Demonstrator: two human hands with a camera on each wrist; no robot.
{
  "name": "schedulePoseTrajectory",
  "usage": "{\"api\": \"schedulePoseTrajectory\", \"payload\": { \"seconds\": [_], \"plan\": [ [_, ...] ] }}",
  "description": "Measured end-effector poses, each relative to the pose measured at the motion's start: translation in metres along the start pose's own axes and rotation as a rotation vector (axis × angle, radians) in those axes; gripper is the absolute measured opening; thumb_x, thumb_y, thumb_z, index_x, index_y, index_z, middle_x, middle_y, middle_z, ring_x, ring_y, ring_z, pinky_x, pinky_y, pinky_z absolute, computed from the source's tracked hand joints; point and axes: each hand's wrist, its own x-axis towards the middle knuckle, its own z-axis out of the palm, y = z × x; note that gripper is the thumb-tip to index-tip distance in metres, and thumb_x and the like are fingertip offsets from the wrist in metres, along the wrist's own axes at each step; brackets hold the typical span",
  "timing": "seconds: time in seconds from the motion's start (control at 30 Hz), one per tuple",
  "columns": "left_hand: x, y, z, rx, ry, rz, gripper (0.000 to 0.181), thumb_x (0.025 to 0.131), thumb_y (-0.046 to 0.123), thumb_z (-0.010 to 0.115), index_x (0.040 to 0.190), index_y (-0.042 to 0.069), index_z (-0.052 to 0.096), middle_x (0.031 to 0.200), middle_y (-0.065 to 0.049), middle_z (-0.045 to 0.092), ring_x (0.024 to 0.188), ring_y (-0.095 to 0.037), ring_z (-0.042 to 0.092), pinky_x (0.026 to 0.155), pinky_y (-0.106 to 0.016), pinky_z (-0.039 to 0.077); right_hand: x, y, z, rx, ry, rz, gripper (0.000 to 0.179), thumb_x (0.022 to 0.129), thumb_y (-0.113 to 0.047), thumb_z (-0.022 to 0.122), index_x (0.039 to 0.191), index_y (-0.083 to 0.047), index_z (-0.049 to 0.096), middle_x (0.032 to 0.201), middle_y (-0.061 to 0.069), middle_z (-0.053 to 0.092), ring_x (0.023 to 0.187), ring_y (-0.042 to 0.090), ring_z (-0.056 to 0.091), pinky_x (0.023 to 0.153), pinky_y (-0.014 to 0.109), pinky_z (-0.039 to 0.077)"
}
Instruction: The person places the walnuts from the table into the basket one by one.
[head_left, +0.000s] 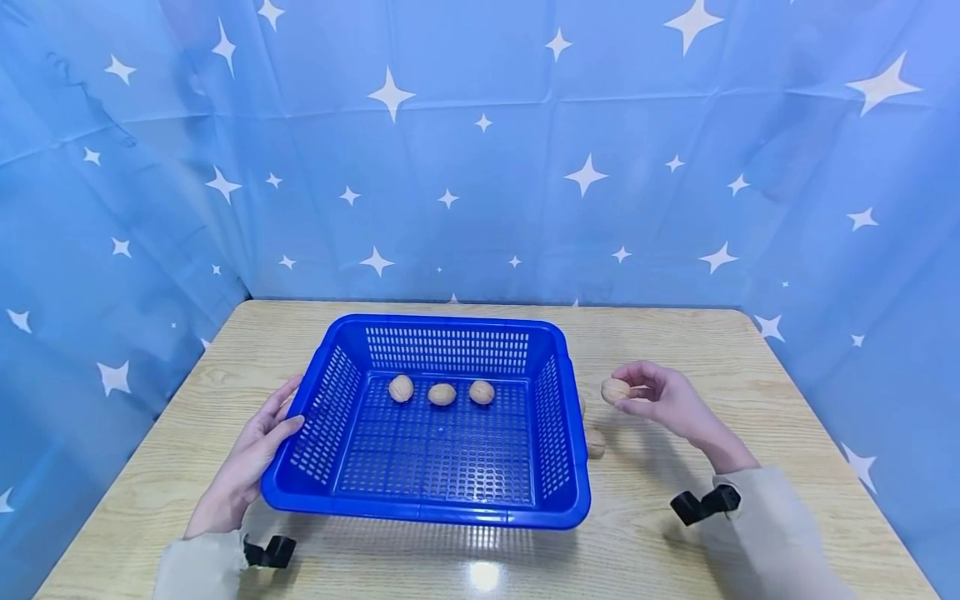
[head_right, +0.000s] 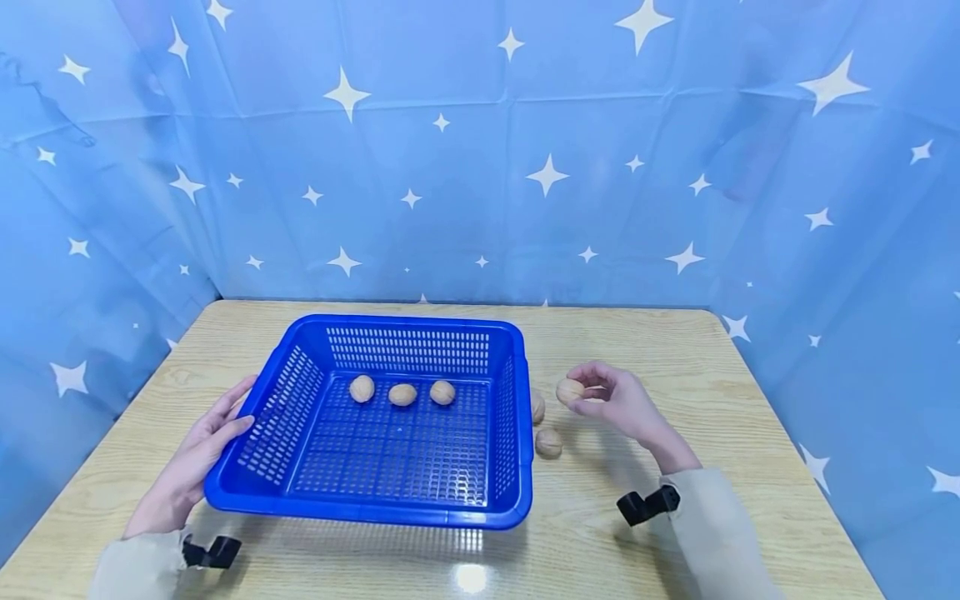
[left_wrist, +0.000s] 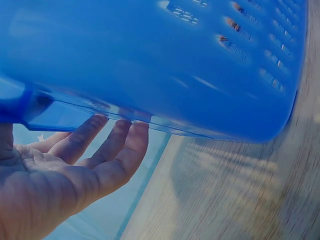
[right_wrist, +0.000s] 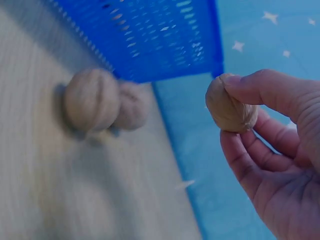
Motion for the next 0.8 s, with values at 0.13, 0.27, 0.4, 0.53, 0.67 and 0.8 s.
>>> {"api": "schedulePoseTrajectory", "payload": {
  "seconds": [0.13,0.27,0.4,0.53,0.67,0.8],
  "plan": [
    [0.000,0.000,0.000,0.002,0.000,0.004,0.062,0.100,0.012,0.041,0.151,0.008,0.005,0.123,0.018,0.053,0.103,-0.008,0.059,0.080,-0.030,0.051,0.004,-0.013,-0.002,0.000,-0.004,0.000,0.035,0.083,-0.004,0.070,0.113,0.008,0.056,0.108,0.019,0.058,0.089,0.006,0.060,0.077,0.021,0.050],
    [0.000,0.000,0.000,-0.002,-0.003,0.009,0.062,0.100,0.012,0.041,0.151,0.008,0.006,0.123,0.017,0.053,0.104,-0.008,0.059,0.080,-0.030,0.051,0.008,-0.027,-0.001,-0.017,-0.016,-0.013,0.034,0.083,-0.007,0.070,0.113,0.005,0.057,0.109,0.017,0.058,0.091,0.007,0.061,0.078,0.021,0.050],
    [0.000,0.001,0.000,-0.006,-0.005,0.007,0.062,0.100,0.012,0.042,0.151,0.008,0.005,0.123,0.017,0.052,0.104,-0.008,0.059,0.080,-0.030,0.051,0.014,-0.043,0.001,-0.018,-0.034,-0.038,0.034,0.083,-0.007,0.070,0.112,0.004,0.057,0.109,0.016,0.059,0.092,0.009,0.061,0.080,0.021,0.049],
    [0.000,0.001,0.000,-0.004,-0.003,0.006,0.062,0.100,0.012,0.042,0.151,0.007,0.005,0.124,0.018,0.052,0.105,-0.007,0.059,0.080,-0.029,0.051,0.023,-0.057,0.006,-0.006,-0.052,-0.061,0.034,0.082,-0.005,0.071,0.112,0.004,0.057,0.111,0.016,0.058,0.095,0.014,0.061,0.083,0.023,0.049],
    [0.000,0.000,0.001,-0.001,0.004,-0.001,0.062,0.100,0.013,0.042,0.151,0.008,0.005,0.123,0.018,0.052,0.104,-0.007,0.059,0.080,-0.029,0.051,0.031,-0.069,0.012,-0.012,-0.078,-0.077,0.036,0.083,-0.008,0.071,0.115,0.001,0.057,0.114,0.014,0.059,0.100,0.022,0.060,0.088,0.037,0.048],
    [0.000,0.001,0.001,-0.001,0.008,-0.008,0.063,0.100,0.014,0.042,0.151,0.008,0.005,0.123,0.018,0.052,0.104,-0.007,0.059,0.080,-0.029,0.051,0.039,-0.080,0.020,-0.008,-0.117,-0.105,0.036,0.083,-0.010,0.071,0.116,-0.002,0.058,0.116,0.011,0.059,0.104,0.025,0.058,0.090,0.044,0.046]
  ]
}}
